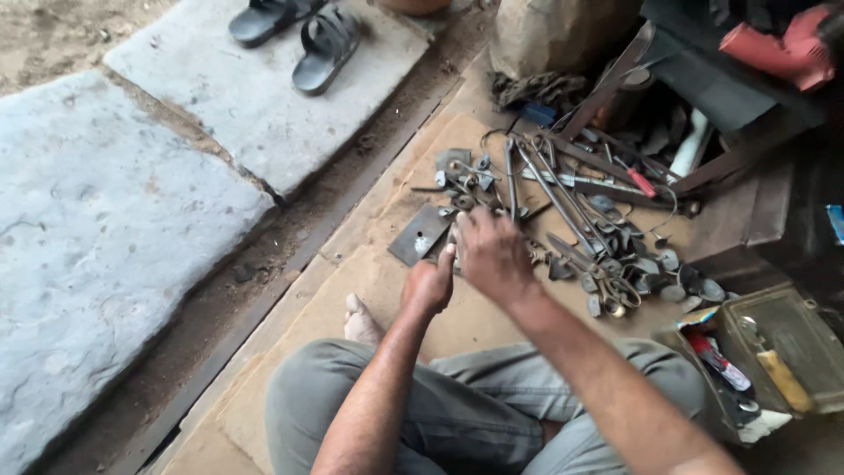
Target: The person threads a metal rod through several washers and small circular mechanical components by hand, holding the parts over a work area on the ground.
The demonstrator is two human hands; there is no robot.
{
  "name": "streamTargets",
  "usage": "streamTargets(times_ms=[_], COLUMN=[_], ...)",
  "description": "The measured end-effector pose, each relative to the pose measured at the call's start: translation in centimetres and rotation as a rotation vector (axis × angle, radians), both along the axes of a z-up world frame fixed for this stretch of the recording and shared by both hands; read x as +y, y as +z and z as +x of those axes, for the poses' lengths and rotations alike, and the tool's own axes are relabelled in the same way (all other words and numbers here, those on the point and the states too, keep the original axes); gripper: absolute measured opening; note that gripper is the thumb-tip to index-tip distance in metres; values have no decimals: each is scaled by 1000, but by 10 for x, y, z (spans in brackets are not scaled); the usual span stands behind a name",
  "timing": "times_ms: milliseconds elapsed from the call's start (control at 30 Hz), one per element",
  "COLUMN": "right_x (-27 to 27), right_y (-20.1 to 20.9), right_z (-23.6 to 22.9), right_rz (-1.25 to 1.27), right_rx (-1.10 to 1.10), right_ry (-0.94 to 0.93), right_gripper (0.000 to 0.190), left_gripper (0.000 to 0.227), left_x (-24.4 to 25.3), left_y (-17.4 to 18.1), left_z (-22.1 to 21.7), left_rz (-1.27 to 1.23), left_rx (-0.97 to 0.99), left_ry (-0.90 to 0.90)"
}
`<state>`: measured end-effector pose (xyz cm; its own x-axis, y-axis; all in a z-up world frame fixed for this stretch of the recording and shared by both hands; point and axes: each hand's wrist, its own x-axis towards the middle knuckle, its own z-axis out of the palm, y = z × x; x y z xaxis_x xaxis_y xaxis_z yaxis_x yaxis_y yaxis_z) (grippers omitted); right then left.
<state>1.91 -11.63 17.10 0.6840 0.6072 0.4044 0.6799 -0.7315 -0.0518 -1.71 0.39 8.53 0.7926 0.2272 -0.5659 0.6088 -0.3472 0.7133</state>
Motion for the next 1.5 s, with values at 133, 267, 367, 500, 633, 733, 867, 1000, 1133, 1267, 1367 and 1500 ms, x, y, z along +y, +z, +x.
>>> streamTargets(times_ms=[133, 267, 367, 500, 633, 733, 867, 1000, 1133, 1267, 1367, 1500], right_x=[-1, -5, -10, -13, -26, -40, -68, -79, -84, -91, -89, -72], right_y=[-17, -46, -68, -93, -131, -173, -188, -165, -175, -197, -169, -87], right_z=[-26, -53, -62, -68, -51, -25, 4, 22, 34, 60, 82, 103], right_rz=[142, 224, 314, 185, 192, 567, 667, 474, 292, 162, 86, -96], right_rx=[79, 66, 125, 432, 767, 1202, 1659, 1733, 1500, 1036, 589, 306], right_ry=[-58, -93, -164, -425, -514, -400, -315, -206, -262, -408, -339, -310], right_gripper=[36, 39, 37, 31, 25, 26, 28, 29, 27, 26, 16, 21], left_gripper=[84, 82, 82, 83, 81, 79, 77, 78, 86, 81, 79, 90], left_x=[6, 6, 3, -1, -3, -1, -1, -3, -3, -2, -3, -8], left_y=[11, 13, 3, -16, -16, -7, -2, -9, -12, -9, -9, -15], left_z=[-2, -2, -1, 4, 3, 1, 1, 1, 2, 5, 2, 1], left_rz=[-56, -99, -81, 76, 69, 45, 42, 83, -5, -229, -262, -136], left_rx=[5, -15, -41, -122, -109, -91, -68, -115, -91, -11, -12, 4], left_ry=[78, 124, 113, 70, 24, 8, -40, -70, -97, -61, -72, -170])
